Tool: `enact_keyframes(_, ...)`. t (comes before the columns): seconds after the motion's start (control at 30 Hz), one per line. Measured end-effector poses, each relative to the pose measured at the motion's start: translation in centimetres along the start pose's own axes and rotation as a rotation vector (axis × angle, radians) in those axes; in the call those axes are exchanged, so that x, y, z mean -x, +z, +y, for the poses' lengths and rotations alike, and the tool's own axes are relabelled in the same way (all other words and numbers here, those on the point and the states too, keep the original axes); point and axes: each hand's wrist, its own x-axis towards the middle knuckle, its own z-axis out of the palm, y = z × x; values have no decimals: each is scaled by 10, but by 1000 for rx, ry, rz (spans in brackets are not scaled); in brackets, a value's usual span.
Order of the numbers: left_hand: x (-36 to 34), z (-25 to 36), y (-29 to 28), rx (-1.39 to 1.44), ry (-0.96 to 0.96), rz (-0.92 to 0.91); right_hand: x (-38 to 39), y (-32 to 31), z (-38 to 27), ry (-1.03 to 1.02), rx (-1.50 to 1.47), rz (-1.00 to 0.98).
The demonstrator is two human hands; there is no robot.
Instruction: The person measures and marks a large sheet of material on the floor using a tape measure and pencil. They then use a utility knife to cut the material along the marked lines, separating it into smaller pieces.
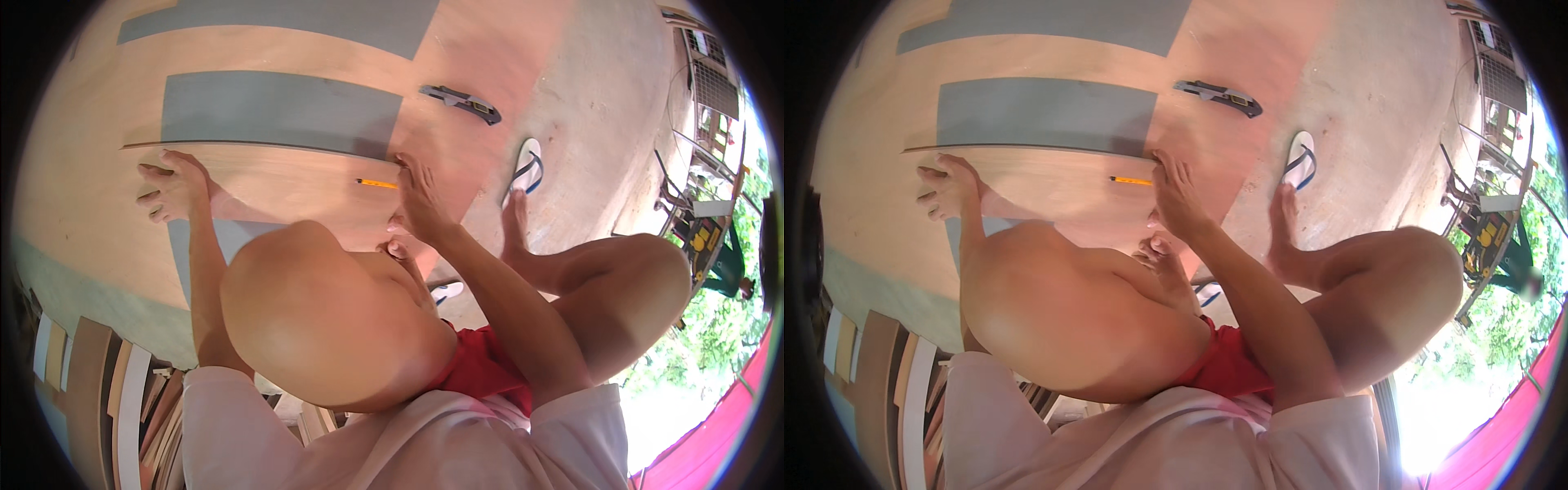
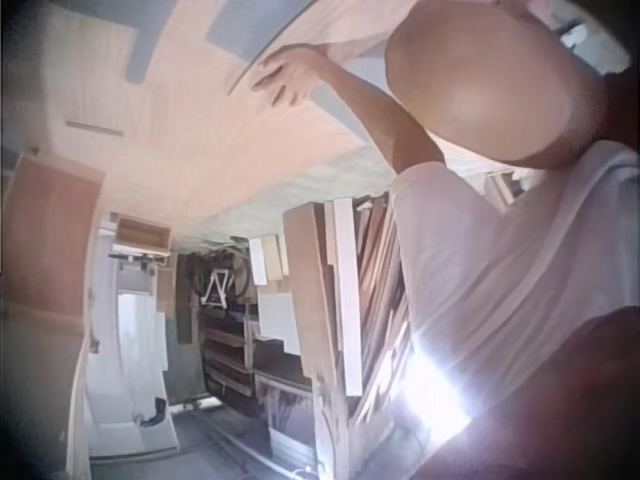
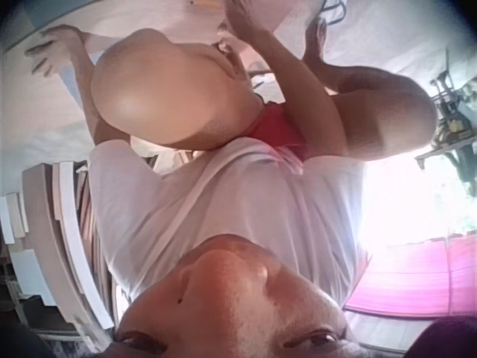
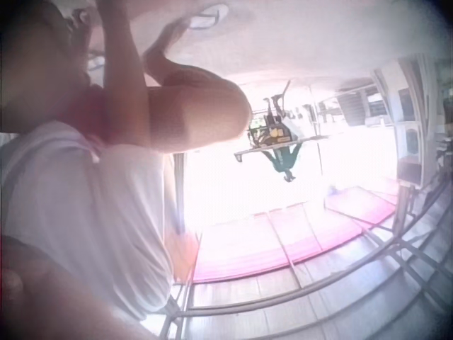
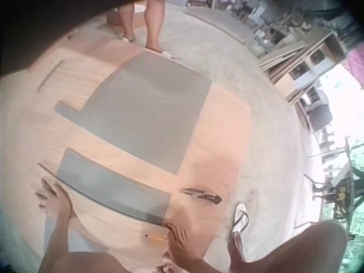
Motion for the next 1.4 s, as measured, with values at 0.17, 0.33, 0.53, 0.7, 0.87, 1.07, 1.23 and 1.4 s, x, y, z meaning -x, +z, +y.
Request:
enact_keyframes(0.17,5,5,-14,10,-43,-24,-11,-17,-13,-54,17,-7)
enact_keyframes(0.33,-5,3,-3,12,-21,9,-77,-38,25,77,56,230)
enact_keyframes(0.53,-83,-56,90,-270,167,304,-111,-113,131,28,391,277)
enact_keyframes(0.7,-100,-102,165,-78,67,276,-163,-103,153,330,261,119)
enact_keyframes(0.87,-58,-43,122,-90,137,360,-139,-128,96,197,286,285)
enact_keyframes(1.07,-42,-44,102,-1009,151,328,-84,-66,140,214,555,237)
enact_keyframes(1.23,-11,-5,53,-194,47,-58,-74,-94,166,35,918,-113)
enact_keyframes(1.4,-29,-18,-4,27,-2,23,-184,-206,61,81,620,-720)
